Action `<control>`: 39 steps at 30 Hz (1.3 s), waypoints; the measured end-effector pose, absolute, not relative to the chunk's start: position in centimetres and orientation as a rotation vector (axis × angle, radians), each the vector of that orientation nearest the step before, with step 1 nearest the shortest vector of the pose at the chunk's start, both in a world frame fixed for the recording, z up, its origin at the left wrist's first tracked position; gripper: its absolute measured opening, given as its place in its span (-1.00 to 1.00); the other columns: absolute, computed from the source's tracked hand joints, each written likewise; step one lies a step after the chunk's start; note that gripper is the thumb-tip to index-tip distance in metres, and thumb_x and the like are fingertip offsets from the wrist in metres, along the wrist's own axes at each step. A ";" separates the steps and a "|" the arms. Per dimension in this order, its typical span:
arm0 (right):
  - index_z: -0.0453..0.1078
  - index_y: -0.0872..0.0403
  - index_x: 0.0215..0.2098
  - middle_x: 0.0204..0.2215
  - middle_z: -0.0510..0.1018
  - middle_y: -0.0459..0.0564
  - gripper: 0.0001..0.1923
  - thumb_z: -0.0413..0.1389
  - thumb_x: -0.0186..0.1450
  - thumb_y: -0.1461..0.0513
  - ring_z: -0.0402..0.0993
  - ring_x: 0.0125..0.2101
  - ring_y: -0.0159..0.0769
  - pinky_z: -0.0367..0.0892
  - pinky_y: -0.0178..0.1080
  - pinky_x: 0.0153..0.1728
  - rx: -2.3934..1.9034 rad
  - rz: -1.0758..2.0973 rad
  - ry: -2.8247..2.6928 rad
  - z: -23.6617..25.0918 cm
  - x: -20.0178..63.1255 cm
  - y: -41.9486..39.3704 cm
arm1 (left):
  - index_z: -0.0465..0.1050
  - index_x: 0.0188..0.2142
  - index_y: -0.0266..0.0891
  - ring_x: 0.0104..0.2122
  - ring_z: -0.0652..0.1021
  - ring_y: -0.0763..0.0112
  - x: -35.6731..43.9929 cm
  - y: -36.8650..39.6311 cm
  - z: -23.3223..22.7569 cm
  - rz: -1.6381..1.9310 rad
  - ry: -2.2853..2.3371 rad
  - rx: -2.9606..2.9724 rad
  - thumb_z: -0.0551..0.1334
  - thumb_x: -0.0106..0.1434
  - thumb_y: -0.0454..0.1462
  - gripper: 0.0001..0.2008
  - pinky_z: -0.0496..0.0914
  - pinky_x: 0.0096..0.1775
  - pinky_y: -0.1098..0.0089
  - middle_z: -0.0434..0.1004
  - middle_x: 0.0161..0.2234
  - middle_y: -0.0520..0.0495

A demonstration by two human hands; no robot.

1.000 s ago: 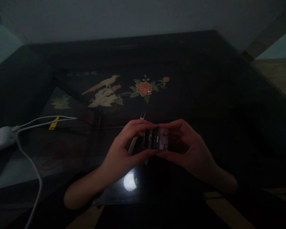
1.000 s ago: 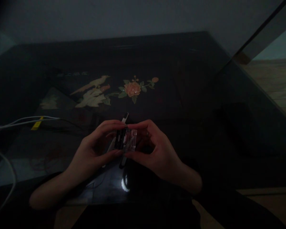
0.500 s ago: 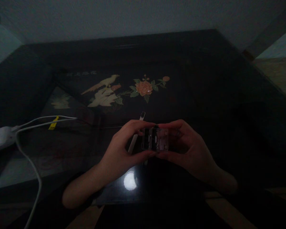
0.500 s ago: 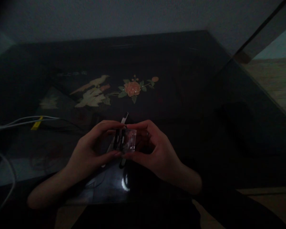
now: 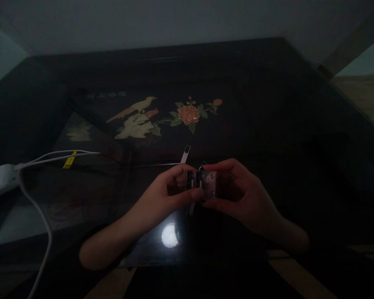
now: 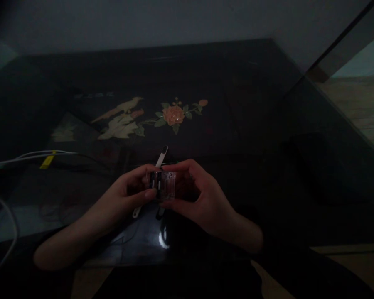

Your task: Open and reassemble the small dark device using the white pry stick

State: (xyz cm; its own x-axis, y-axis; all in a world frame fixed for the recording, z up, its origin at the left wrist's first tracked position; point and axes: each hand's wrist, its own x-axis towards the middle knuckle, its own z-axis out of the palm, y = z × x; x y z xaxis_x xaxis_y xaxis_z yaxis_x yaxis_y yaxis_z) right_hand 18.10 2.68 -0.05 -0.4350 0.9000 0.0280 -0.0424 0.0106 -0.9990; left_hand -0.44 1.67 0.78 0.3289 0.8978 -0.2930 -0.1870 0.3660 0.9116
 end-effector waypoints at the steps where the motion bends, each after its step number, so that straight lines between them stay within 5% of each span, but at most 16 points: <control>1: 0.34 -0.01 -0.12 -0.29 0.60 -0.12 -0.54 0.33 0.07 0.39 0.58 -0.35 -0.36 0.53 -0.33 -0.34 -0.919 1.522 -1.521 0.0 18.1 2.7 | 0.49 -0.29 -0.21 -0.42 0.55 0.48 -0.4 1.7 0.8 0.846 0.951 0.897 0.42 0.06 -0.29 -0.78 0.39 -0.34 0.52 0.58 -0.41 0.05; 28: 0.36 0.02 -0.01 -0.42 0.50 -0.17 -0.52 0.31 0.13 0.35 0.46 -0.45 -0.43 0.40 -0.39 -0.41 -0.826 1.396 -1.734 -0.7 18.5 2.4 | 0.48 -0.41 -0.30 -0.47 0.53 0.47 -0.5 2.0 0.4 0.741 1.028 0.863 0.39 0.04 -0.31 -0.85 0.37 -0.36 0.49 0.56 -0.50 0.03; 39: 0.36 -0.06 0.00 -0.39 0.48 -0.23 -0.50 0.29 0.14 0.41 0.47 -0.41 -0.51 0.41 -0.46 -0.34 -0.846 1.579 -1.644 0.0 18.7 3.2 | 0.55 -0.29 -0.27 -0.51 0.50 0.54 -0.9 1.9 0.2 0.815 1.005 0.899 0.36 0.14 -0.21 -0.82 0.32 -0.44 0.57 0.56 -0.49 0.05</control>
